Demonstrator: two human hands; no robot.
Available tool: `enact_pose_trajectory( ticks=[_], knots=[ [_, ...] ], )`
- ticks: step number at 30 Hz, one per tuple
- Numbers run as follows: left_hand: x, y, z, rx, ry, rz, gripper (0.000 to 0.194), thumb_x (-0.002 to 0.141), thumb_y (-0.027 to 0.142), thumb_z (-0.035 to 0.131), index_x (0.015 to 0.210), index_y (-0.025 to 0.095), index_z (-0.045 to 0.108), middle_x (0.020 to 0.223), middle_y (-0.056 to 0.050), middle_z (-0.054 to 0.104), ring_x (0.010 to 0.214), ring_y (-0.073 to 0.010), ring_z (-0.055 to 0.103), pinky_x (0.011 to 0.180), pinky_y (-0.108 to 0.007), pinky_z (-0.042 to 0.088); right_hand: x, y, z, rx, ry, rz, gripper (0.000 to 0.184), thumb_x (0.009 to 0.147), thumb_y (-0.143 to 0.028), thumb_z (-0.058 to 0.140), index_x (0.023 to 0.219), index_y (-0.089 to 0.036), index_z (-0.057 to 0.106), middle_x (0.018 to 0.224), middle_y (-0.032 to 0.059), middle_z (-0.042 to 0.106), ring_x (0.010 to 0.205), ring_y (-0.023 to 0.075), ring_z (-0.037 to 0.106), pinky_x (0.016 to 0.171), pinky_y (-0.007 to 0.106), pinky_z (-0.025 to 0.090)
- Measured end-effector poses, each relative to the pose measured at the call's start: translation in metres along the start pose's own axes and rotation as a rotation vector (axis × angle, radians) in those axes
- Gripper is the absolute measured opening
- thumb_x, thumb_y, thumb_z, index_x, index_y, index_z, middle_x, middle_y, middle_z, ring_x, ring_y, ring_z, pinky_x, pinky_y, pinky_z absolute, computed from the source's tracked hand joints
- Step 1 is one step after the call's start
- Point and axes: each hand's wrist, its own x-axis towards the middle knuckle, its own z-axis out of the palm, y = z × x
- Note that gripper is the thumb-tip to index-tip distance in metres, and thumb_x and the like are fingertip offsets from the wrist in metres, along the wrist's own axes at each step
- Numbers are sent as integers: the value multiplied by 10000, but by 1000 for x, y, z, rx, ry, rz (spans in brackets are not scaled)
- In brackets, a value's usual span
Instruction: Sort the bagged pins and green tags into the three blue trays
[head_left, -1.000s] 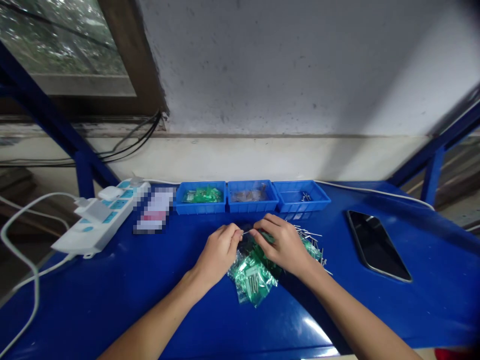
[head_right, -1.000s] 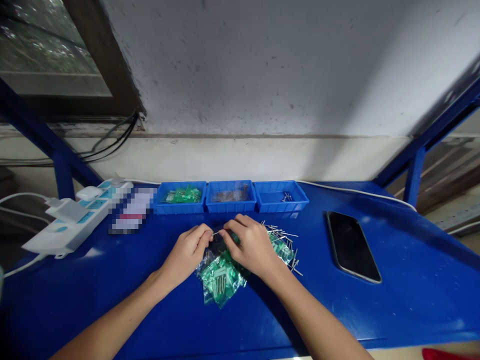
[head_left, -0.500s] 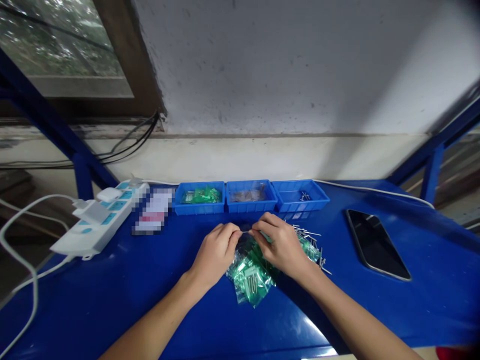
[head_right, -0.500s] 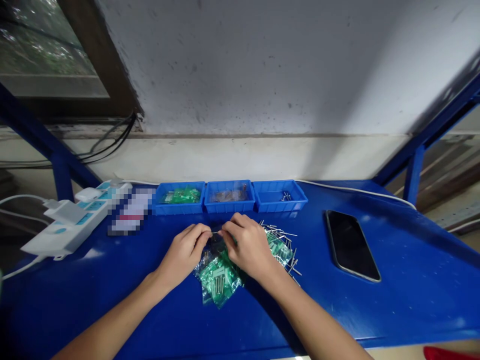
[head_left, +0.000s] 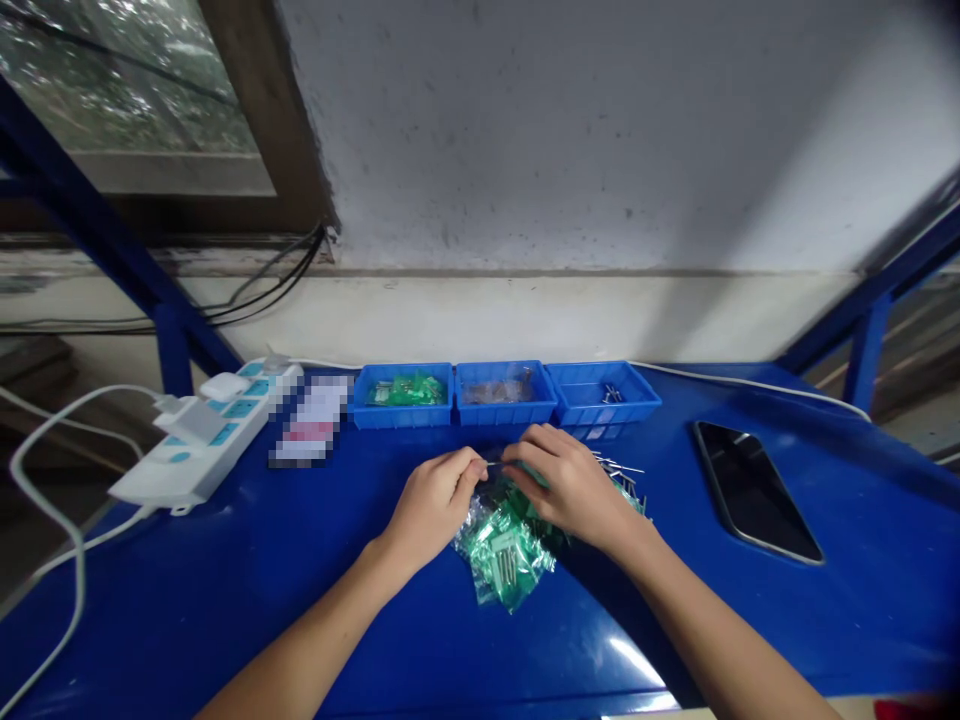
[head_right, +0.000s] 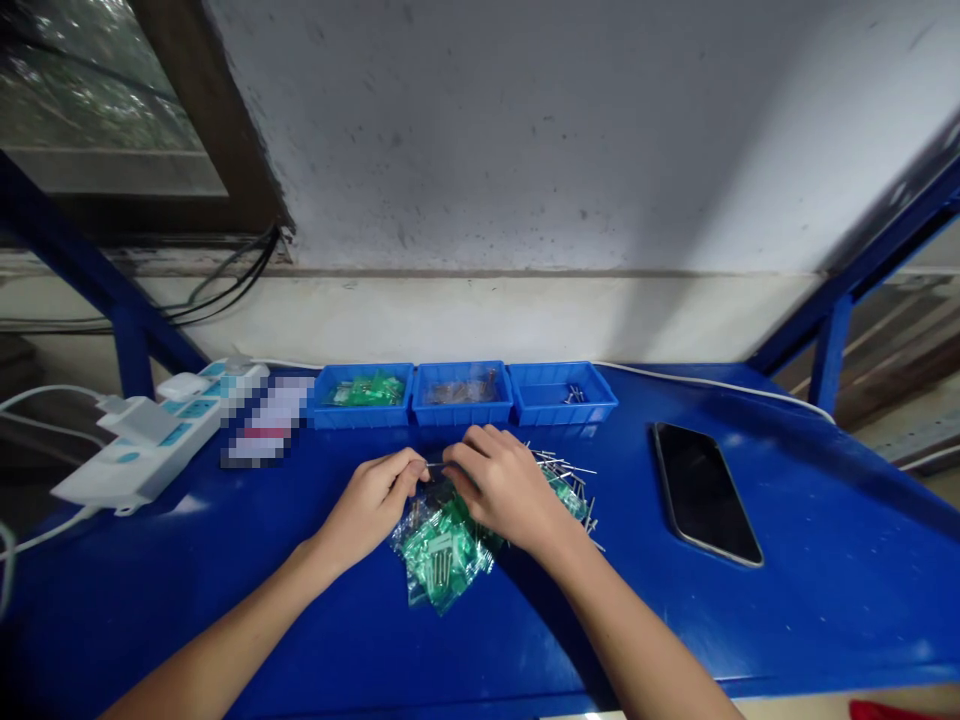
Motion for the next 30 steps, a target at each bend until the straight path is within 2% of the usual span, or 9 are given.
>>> enact_pose_trajectory(
  ticks=[5, 10, 14, 16, 19, 22, 24, 27, 30],
  knots=[
    [-2, 7, 3, 17, -38, -54, 343, 950, 358, 302, 795, 202, 565, 631, 18, 572, 570, -136, 547, 550, -236, 379, 0, 8, -9, -21, 88, 23, 213, 930, -208, 348, 841, -167, 538, 766, 65, 550, 705, 172, 489, 655, 295, 378],
    [-2, 4, 9, 231, -21, -23, 215, 855, 383, 495, 751, 210, 569, 714, -5, 591, 696, -181, 554, 615, -279, 400, -11, 57, -26, -190, 439, 452, 230, 910, -343, 409, 930, -162, 550, 767, 68, 570, 716, 200, 522, 653, 313, 388],
    [-1, -1, 15, 226, -43, -5, 143, 835, 303, 516, 740, 205, 560, 695, 13, 574, 674, -163, 541, 782, -353, 410, -17, 77, -27, -253, 413, 604, 358, 865, -422, 475, 1059, -135, 565, 824, 99, 608, 791, 245, 550, 708, 349, 402],
    [1, -3, 14, 186, -30, -16, 146, 849, 261, 487, 731, 201, 549, 676, 20, 572, 664, -152, 544, 779, -341, 408, -13, 67, -22, -149, 347, 536, 312, 886, -391, 439, 1002, -148, 597, 816, 88, 616, 783, 225, 559, 719, 328, 403],
    [3, -6, 5, 118, 93, -96, 138, 871, 270, 462, 775, 199, 530, 633, 29, 553, 598, -136, 532, 595, -254, 390, -3, 36, -11, 55, 237, 428, 307, 905, -388, 402, 879, -170, 616, 761, 53, 620, 716, 180, 561, 656, 274, 386],
    [4, -7, -5, 40, 263, -111, 109, 894, 286, 447, 844, 203, 498, 537, 65, 458, 475, -104, 461, 496, -216, 339, 5, 5, 0, 233, 123, 511, 465, 913, -481, 339, 644, -175, 563, 545, -1, 523, 522, 133, 486, 528, 252, 319],
    [2, -6, -7, 9, 305, -40, 81, 900, 272, 452, 877, 204, 490, 555, 65, 470, 494, -100, 487, 517, -209, 363, 7, -9, 4, 400, 68, 588, 515, 906, -536, 305, 619, -176, 537, 509, -19, 486, 486, 118, 458, 494, 241, 300],
    [-3, 0, -2, 24, 243, 139, 53, 901, 231, 463, 896, 205, 508, 720, 22, 591, 642, -112, 576, 621, -214, 413, 7, -18, 7, 602, 47, 609, 478, 889, -551, 336, 658, -176, 524, 547, -22, 506, 507, 111, 467, 482, 225, 316],
    [-6, 8, 6, 22, 115, 257, 95, 908, 211, 446, 888, 200, 538, 828, -12, 610, 751, -133, 586, 708, -239, 423, 5, -15, 7, 554, 147, 510, 345, 899, -429, 396, 723, -171, 544, 586, -21, 520, 524, 108, 464, 499, 224, 337]
  ],
)
